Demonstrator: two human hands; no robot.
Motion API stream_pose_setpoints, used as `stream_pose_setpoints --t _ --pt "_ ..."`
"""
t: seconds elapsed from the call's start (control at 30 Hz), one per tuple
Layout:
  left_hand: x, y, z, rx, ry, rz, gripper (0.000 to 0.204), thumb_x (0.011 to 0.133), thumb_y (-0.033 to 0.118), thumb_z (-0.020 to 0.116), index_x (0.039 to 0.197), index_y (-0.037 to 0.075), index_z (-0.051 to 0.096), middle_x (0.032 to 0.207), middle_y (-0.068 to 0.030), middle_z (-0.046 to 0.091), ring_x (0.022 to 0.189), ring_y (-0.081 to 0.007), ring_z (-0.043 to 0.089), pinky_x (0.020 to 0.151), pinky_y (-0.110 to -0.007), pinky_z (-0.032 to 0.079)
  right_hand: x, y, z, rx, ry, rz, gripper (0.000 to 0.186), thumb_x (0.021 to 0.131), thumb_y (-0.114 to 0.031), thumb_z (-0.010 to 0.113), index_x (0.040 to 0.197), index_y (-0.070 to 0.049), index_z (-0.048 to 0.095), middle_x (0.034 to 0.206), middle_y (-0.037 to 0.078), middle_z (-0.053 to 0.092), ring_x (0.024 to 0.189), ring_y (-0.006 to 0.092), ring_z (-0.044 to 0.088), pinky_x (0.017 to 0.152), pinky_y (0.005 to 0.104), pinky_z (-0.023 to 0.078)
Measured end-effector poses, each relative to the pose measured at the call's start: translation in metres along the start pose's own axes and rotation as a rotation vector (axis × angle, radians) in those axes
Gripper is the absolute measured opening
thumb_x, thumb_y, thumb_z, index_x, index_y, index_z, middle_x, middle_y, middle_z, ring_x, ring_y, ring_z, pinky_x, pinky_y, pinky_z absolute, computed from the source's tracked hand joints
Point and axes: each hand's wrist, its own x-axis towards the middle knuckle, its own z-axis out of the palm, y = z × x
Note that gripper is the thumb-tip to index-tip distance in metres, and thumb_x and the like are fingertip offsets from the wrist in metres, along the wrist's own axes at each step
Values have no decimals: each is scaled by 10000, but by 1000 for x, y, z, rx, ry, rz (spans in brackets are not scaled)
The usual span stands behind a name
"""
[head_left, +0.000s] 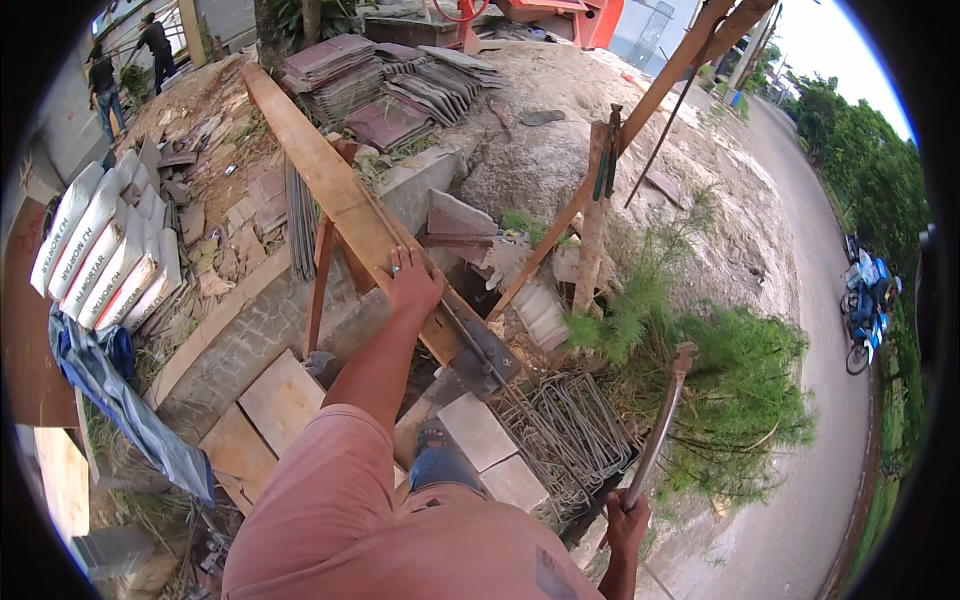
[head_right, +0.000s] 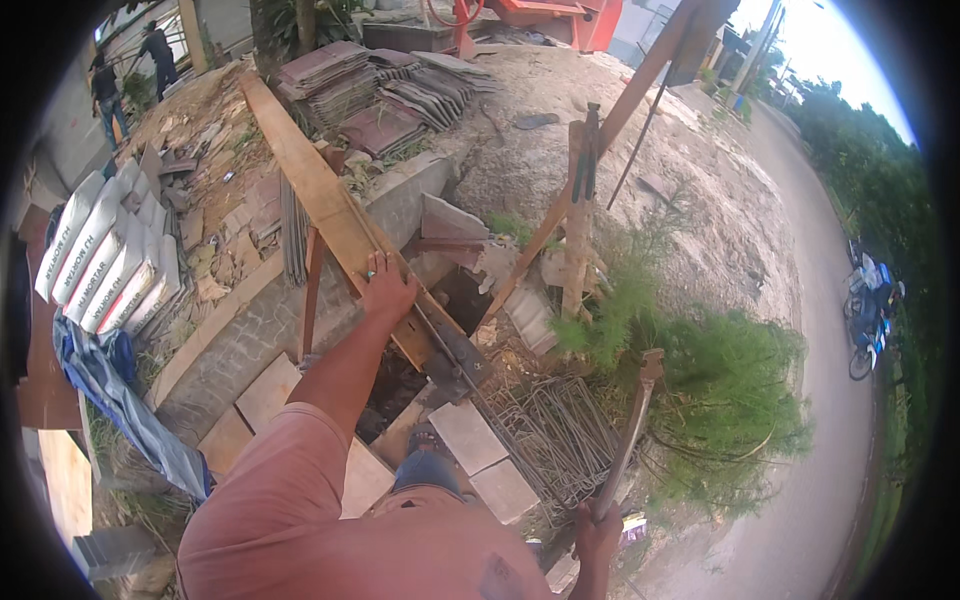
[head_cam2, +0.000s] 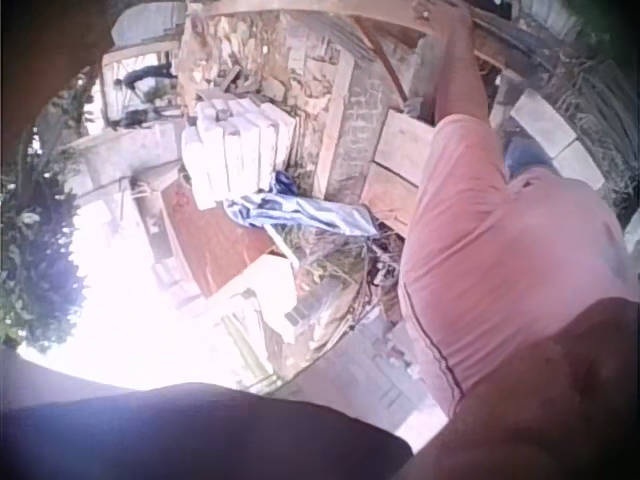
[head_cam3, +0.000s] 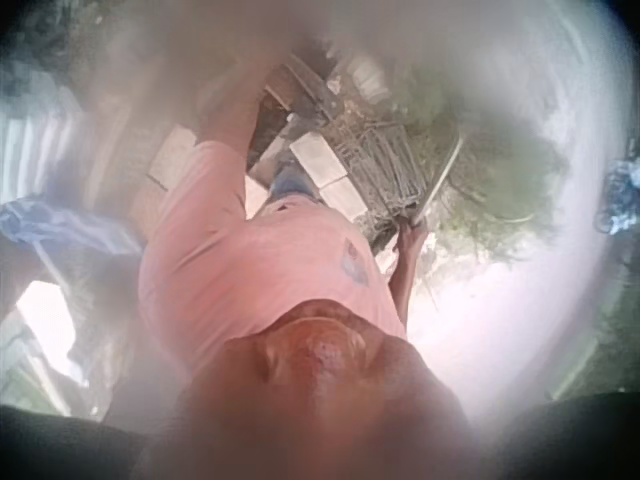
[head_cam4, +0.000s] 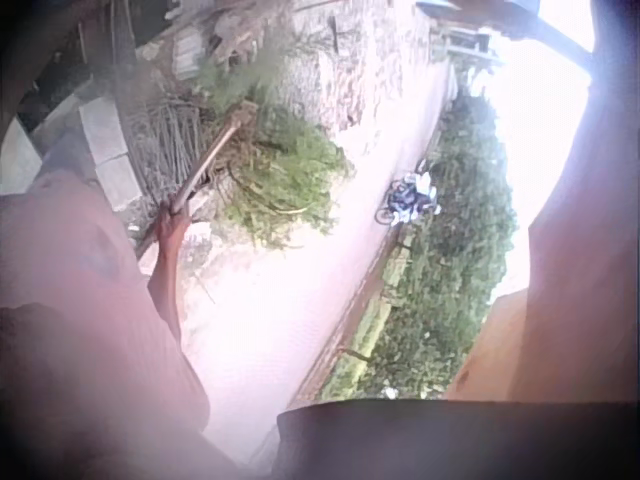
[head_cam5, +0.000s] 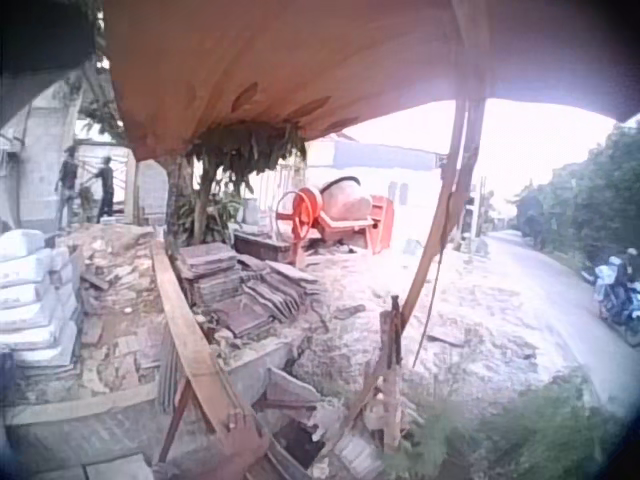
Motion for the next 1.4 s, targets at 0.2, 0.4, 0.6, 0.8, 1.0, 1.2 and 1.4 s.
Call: stream_pose_setpoints --t 0.2,0.4,0.6,0.8,1.0,1.2,1.4 --pt "-3 1 -10 3 -12 -30 718 898 446 428 1472 32 303 1560 -137 236 1467 -256 143 1153 -583 54 23 -41 47 -160 -152 -71 145 767 -114 711 850 -14 645 639 72 577 589 130 528 583 329 454" --pt "-4 0 -13 -7 -37 -26 782 876 462 476 1484 21 258 1558 -149 231 1464 -260 150 1164 -565 27 27 -16 76 -274 -169 -22 227 762 -163 735 795 14 596 618 101 568 572 191 533 571 364 443" --pt "-2 -3 -7 -120 12 -36 825 869 472 495 1497 22 208 1559 -150 227 1465 -262 149 1163 -564 23 18 -18 56 -120 -197 63 270 779 -183 724 824 46 589 629 118 584 571 194 560 571 368 450" --pt "0 -4 -2 -156 67 -21 812 879 478 486 1502 39 205 1561 -138 228 1465 -265 150 1162 -565 12 11 19 33 -25 -168 -80 229 783 -149 726 727 -1 561 570 27 501 526 112 439 496 309 385" --pt "-3 0 -9 -98 5 20 774 881 498 481 1491 71 269 1564 -92 239 1463 -258 156 1152 -592 27 -7 -4 40 144 -173 -25 186 788 -110 696 762 1 549 597 25 523 553 111 480 512 298 397" --pt "-3 -1 -12 -14 13 6 757 883 506 480 1487 94 287 1551 -84 267 1461 -233 168 1141 -609 51 16 -26 67 47 -178 38 166 763 -99 684 792 17 569 628 90 591 536 152 562 513 316 456" --pt "-3 -1 -5 -51 22 9 763 888 492 470 1481 51 280 1552 -111 258 1460 -236 170 1141 -609 60 39 -46 91 34 -310 -76 136 797 -81 664 806 7 560 652 92 629 512 134 589 459 278 470"
